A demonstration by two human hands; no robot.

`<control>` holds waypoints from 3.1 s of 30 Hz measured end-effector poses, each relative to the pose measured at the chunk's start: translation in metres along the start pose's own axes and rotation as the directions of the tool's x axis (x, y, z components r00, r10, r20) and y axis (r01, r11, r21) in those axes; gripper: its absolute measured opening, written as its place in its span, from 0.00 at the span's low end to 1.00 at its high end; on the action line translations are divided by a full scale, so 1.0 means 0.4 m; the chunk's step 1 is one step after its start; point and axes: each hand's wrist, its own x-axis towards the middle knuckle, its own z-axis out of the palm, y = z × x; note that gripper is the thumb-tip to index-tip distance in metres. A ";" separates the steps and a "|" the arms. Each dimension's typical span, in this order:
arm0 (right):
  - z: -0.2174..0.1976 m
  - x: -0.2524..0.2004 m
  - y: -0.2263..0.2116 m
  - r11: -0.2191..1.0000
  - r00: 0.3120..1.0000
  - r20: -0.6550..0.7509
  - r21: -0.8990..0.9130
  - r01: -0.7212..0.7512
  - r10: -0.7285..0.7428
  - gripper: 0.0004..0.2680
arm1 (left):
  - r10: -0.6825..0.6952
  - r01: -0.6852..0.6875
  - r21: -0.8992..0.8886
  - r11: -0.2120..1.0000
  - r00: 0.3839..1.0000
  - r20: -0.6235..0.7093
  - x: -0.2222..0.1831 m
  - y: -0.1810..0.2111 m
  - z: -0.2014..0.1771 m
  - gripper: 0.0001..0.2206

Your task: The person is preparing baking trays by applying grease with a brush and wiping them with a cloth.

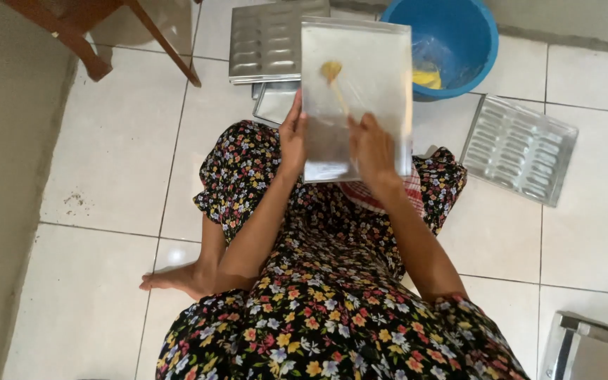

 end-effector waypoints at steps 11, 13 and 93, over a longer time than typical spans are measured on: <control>0.128 0.101 0.051 0.992 0.990 0.089 -0.077 -0.105 0.111 0.12 | -0.087 0.087 -0.042 0.995 0.996 0.012 0.042 -0.108 -0.059 0.20; 0.130 0.149 0.025 0.987 0.990 -0.012 -0.071 -0.142 0.142 0.12 | -0.093 0.095 -0.069 0.993 0.995 0.033 0.029 -0.133 -0.063 0.19; 0.103 0.179 0.128 0.989 0.988 0.076 -0.076 -0.125 0.131 0.13 | -0.174 0.176 0.038 0.984 0.984 -0.038 0.054 -0.008 -0.054 0.21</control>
